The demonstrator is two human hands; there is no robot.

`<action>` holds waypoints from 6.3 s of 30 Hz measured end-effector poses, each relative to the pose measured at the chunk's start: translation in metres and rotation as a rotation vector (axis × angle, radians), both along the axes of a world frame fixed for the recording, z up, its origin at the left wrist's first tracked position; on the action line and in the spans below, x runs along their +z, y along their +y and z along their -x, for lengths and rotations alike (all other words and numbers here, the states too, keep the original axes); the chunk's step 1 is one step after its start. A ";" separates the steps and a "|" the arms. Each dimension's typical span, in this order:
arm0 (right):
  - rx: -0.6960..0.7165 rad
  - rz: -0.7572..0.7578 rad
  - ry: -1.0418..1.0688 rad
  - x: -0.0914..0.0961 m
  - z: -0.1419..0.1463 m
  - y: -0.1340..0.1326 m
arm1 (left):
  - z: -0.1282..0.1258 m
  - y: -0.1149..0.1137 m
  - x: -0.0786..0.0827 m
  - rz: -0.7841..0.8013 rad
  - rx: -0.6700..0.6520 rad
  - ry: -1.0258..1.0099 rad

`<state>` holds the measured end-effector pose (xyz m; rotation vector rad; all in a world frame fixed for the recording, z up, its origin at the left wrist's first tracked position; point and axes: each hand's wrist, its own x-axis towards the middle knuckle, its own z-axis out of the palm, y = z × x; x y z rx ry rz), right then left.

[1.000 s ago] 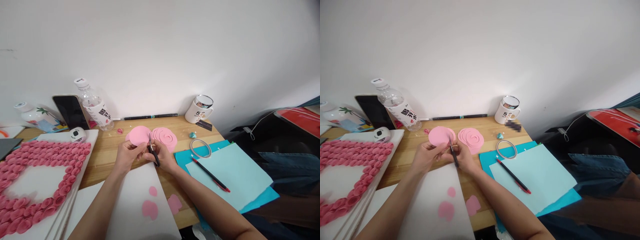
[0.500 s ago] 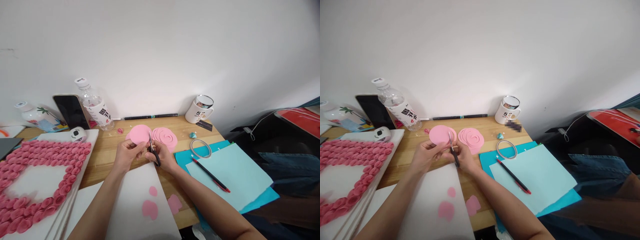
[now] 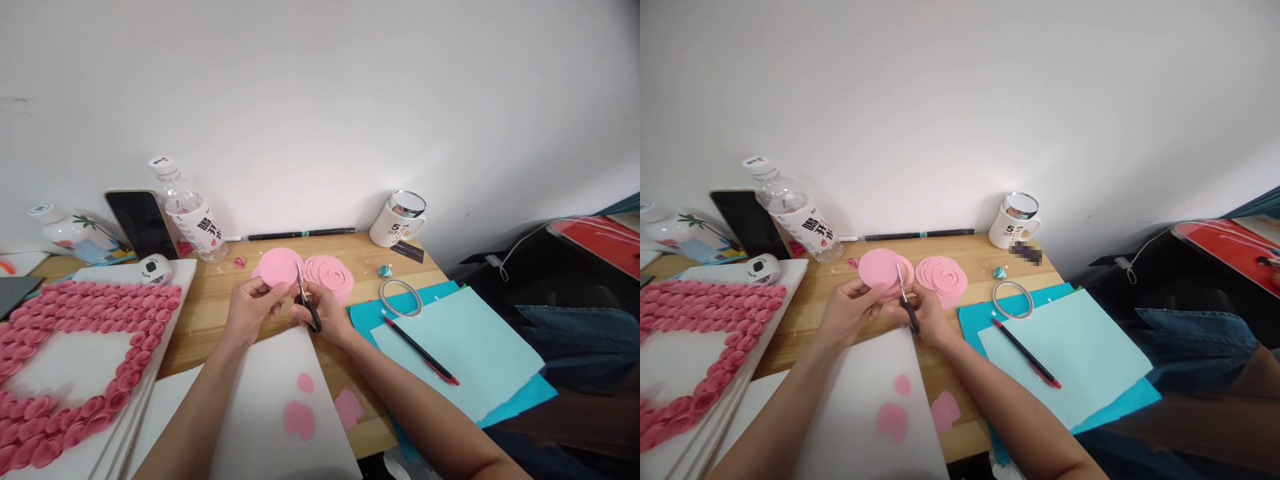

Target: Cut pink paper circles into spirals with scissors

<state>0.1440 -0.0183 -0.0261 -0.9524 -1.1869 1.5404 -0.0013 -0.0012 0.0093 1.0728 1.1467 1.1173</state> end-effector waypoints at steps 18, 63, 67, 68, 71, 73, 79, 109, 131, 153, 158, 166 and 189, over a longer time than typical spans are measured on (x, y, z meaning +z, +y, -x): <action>0.018 0.001 0.009 0.002 0.001 0.000 | -0.005 -0.001 0.001 -0.011 0.022 -0.070; -0.003 0.000 0.003 -0.001 -0.001 0.001 | -0.001 0.000 0.004 -0.020 0.043 -0.037; -0.003 -0.001 -0.010 -0.001 -0.002 0.002 | -0.001 0.000 0.003 -0.026 0.051 -0.060; -0.002 -0.002 -0.014 -0.001 -0.002 0.002 | -0.001 0.000 0.003 -0.026 0.049 -0.068; -0.002 -0.003 -0.027 -0.001 -0.002 0.002 | -0.001 0.000 0.002 -0.029 0.036 -0.107; -0.001 0.001 -0.032 -0.001 -0.001 0.002 | -0.001 0.000 0.002 -0.034 0.029 -0.133; 0.002 0.011 -0.034 0.002 0.001 -0.001 | -0.002 0.000 0.002 -0.030 0.008 -0.130; 0.029 -0.047 0.084 0.003 0.001 0.002 | -0.002 -0.002 -0.002 -0.035 -0.054 -0.004; 0.016 -0.016 0.014 -0.001 -0.001 0.002 | 0.001 -0.001 0.002 -0.026 -0.030 -0.006; 0.019 0.002 -0.032 0.001 0.000 0.000 | 0.000 0.000 0.001 -0.055 0.014 -0.125; 0.022 0.002 -0.018 0.001 0.001 -0.001 | -0.003 -0.002 -0.001 -0.036 -0.028 -0.065; 0.022 -0.035 0.073 0.006 0.004 -0.001 | -0.009 -0.006 -0.004 -0.043 -0.015 0.000; 0.011 -0.038 0.058 0.005 0.001 0.001 | -0.008 -0.006 0.000 -0.028 -0.025 0.000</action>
